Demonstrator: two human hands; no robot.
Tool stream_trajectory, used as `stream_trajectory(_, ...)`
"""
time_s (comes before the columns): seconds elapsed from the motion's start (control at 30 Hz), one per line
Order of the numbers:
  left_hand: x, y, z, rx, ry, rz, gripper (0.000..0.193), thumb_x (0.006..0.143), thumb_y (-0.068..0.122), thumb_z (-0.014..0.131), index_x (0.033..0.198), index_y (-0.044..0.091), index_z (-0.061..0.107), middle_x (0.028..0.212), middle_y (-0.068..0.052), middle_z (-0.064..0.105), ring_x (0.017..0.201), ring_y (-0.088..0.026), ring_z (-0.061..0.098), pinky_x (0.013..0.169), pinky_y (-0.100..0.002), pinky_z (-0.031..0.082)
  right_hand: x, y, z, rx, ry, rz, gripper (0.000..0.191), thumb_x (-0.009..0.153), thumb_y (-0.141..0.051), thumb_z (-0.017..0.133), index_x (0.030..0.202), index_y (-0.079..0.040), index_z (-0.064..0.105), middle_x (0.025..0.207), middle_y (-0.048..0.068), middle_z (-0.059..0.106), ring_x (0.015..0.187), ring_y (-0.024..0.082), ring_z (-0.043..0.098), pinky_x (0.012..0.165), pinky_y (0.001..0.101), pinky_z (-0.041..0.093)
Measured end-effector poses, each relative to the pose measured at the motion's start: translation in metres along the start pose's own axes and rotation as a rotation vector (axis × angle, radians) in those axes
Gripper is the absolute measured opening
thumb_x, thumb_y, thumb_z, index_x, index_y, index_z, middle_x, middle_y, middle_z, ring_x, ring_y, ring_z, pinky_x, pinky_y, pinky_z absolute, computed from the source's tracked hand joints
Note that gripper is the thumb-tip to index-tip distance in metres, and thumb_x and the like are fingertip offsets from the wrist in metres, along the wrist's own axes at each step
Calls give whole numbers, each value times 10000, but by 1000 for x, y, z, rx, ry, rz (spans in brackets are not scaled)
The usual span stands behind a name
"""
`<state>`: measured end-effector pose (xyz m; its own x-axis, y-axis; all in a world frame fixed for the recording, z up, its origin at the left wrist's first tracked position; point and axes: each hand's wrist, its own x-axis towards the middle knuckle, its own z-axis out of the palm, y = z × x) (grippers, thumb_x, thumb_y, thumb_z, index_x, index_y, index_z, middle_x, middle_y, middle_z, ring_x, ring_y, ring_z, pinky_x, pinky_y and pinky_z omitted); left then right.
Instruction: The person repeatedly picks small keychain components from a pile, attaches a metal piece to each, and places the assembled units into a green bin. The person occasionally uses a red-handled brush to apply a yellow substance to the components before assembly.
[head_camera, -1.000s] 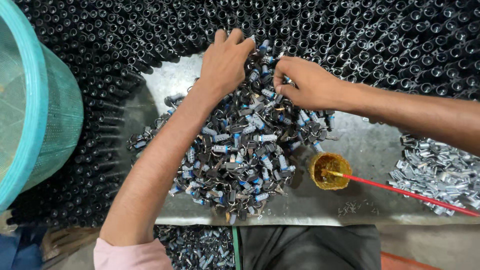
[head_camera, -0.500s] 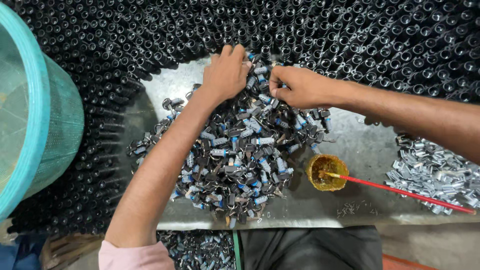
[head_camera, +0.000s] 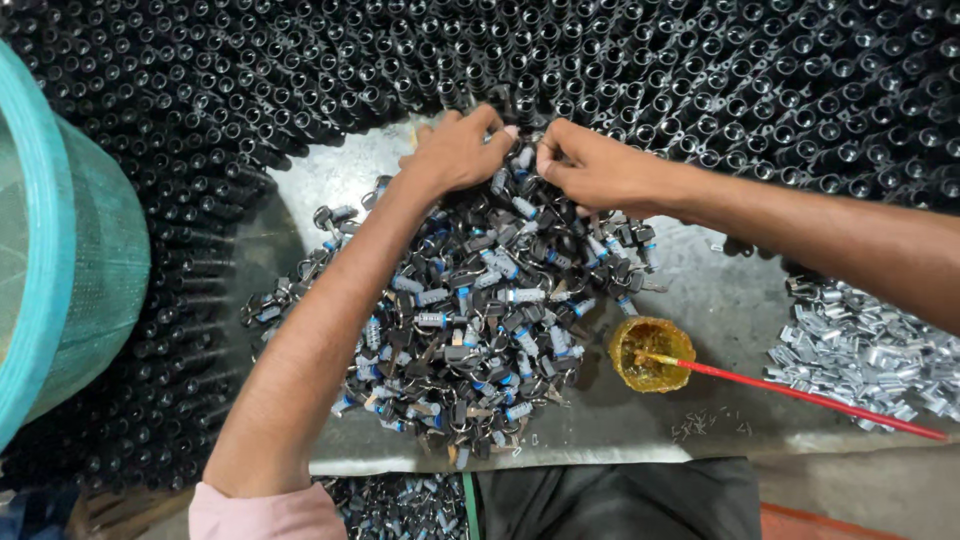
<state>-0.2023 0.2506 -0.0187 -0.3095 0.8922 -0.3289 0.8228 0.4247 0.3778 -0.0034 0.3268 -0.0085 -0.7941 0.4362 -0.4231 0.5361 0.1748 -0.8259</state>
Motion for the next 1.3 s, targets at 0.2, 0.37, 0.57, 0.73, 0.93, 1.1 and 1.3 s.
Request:
stream_trajectory(0.2, 9, -24, 2, -300, -190, 84, 488, 990, 550, 502, 1051, 81, 619, 972, -123, 655, 947, -252, 598, 828, -425, 465, 2, 5, 17, 182, 114, -36, 158, 1003, -234, 535, 1093, -106, 516, 822, -11, 472, 664, 80, 400, 512, 276, 375)
stream_trajectory(0.37, 4, -24, 2, -484, -207, 130, 427, 999, 496, 495, 948, 81, 582, 876, -32, 590, 815, -147, 501, 721, -353, 431, -7, 7, 24, 122, 196, -214, 156, 1032, -223, 559, 1117, -94, 540, 942, 13, 502, 812, 86, 410, 615, 255, 395)
stream_trajectory(0.57, -31, -29, -24, -580, -218, 121, 362, 995, 448, 486, 977, 100, 588, 847, -4, 498, 768, -145, 454, 604, -386, 385, -37, -25, 23, 378, 64, -204, 180, 1020, -271, 522, 1075, -102, 498, 993, -35, 498, 900, 74, 489, 649, 278, 573)
stream_trajectory(0.73, -110, -32, -42, -487, 119, 489, 361, 1083, 407, 492, 1186, 72, 577, 993, -75, 647, 922, -229, 636, 825, -408, 497, -69, -62, 50, 27, 100, -406, 116, 1033, -172, 553, 1082, -85, 494, 990, 82, 537, 911, 220, 593, 766, 366, 460)
stream_trajectory(0.93, -210, -23, -45, -148, 357, 399, 360, 1022, 320, 556, 1183, -2, 538, 1065, -225, 576, 1028, -422, 540, 920, -480, 429, -112, -77, 78, -153, 43, -695, 111, 947, -37, 541, 1037, -48, 476, 1198, 213, 517, 1117, 391, 541, 953, 501, 458)
stream_trajectory(1.1, -239, -21, -93, 510, 541, 728, 109, 998, 316, 521, 992, 359, 622, 1244, -49, 647, 1181, -314, 571, 949, -443, 412, -131, -80, 82, -596, -127, -667, 343, 844, -53, 641, 1152, -34, 493, 1541, 321, 314, 1394, 627, 241, 1030, 681, 322)
stream_trajectory(1.3, -121, 1, -79, 107, 499, 578, 194, 915, 145, 713, 1073, 68, 630, 991, -98, 673, 931, -328, 662, 759, -464, 538, -141, -90, 61, -867, -227, -663, 538, 674, -81, 709, 1181, -41, 533, 1584, 271, 317, 1466, 572, 215, 1081, 682, 323)
